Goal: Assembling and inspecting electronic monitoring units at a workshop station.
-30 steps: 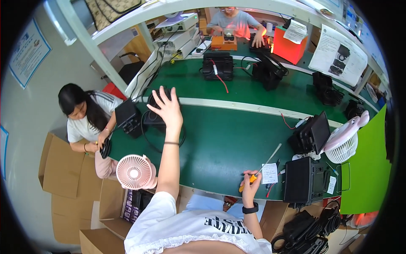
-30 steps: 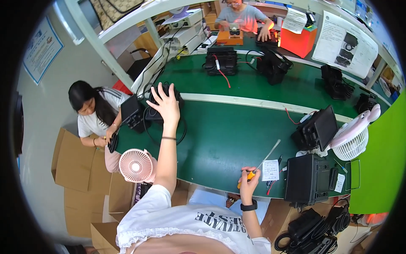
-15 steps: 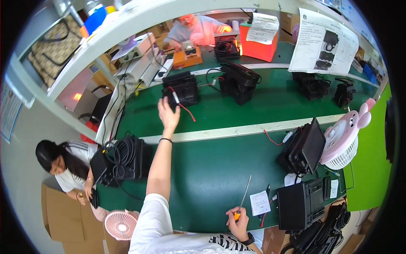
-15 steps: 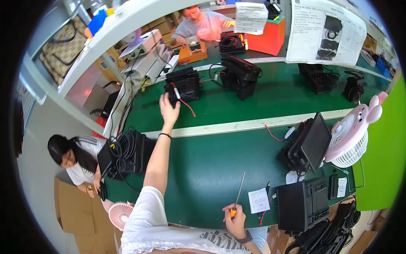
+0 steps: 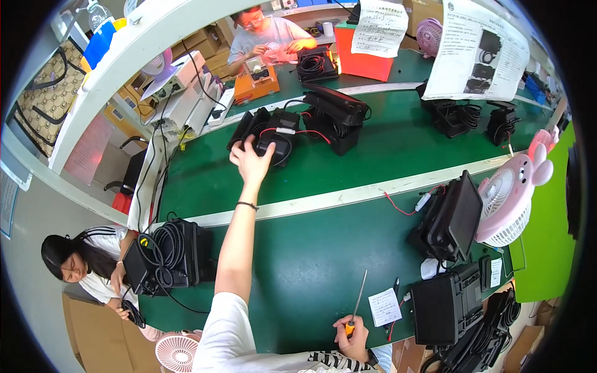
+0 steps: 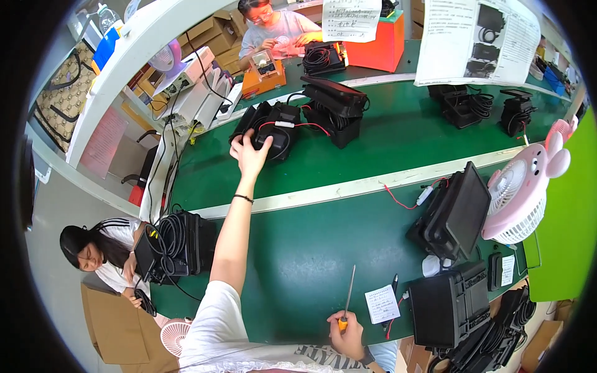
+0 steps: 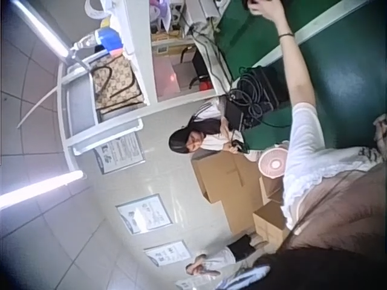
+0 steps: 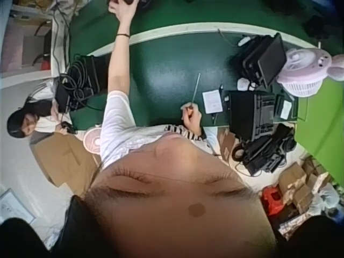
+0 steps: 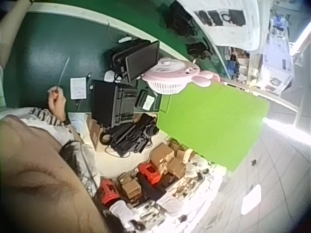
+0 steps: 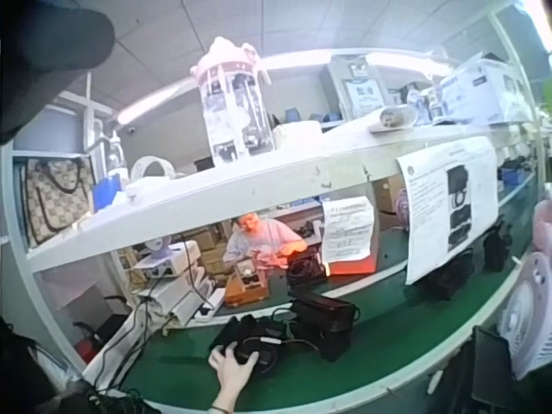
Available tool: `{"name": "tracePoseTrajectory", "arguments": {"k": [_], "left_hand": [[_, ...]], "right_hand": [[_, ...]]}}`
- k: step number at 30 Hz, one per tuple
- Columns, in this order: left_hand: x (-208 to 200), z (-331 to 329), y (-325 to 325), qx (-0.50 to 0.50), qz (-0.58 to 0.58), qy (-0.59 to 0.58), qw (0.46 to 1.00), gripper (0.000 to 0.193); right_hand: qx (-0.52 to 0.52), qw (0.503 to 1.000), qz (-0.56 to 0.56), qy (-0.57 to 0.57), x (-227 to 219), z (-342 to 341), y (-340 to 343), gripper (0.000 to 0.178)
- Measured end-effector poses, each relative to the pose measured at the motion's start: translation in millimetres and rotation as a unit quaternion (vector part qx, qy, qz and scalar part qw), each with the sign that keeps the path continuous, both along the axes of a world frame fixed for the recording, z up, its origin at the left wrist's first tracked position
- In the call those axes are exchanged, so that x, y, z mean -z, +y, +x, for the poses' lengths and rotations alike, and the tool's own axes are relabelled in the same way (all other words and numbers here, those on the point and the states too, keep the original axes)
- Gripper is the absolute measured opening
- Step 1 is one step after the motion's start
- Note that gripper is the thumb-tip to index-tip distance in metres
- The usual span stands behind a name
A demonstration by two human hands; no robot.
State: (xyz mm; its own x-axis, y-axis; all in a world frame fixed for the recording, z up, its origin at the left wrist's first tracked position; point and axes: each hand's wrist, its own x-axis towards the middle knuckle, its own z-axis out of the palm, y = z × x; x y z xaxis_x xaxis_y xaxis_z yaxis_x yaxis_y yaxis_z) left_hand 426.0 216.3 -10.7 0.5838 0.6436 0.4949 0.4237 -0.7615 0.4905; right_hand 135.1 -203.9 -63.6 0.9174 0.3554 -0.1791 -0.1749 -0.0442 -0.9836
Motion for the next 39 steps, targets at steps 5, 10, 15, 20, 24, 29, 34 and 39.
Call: {"name": "tracePoseTrajectory", "arguments": {"k": [5,10,15,20,24,29,34,39], "left_hand": [[2,-1,-13,-0.019,-0.073,0.011,0.997,0.060],[6,-38,-28,-0.056,-0.208,-0.074,0.974,0.062],[10,-109,-100,0.086,-0.260,-0.225,0.935,0.041],[4,-122,-194,0.151,-0.259,-0.225,0.927,0.042],[18,-127,-272,0.129,-0.221,-0.166,0.952,0.041],[1,-167,-310,0.306,-0.139,-0.087,0.938,0.067],[-90,-171,-261,0.323,-0.075,0.006,0.943,0.028],[-67,-57,-172,0.276,0.008,0.010,0.961,0.025]], "right_hand": [[0.002,1.000,0.005,-0.026,3,0,1,0.013],[0.004,0.999,0.018,-0.045,3,3,1,0.012],[0.013,0.997,0.036,-0.059,3,3,1,0.013],[0.024,0.995,0.064,-0.066,9,5,1,0.013],[0.040,0.995,0.066,-0.070,13,3,3,0.015],[0.049,0.993,0.101,-0.035,14,0,4,0.012],[0.051,0.990,0.127,-0.028,11,1,-3,0.010],[0.043,0.988,0.151,-0.006,13,1,0,0.012]]}}
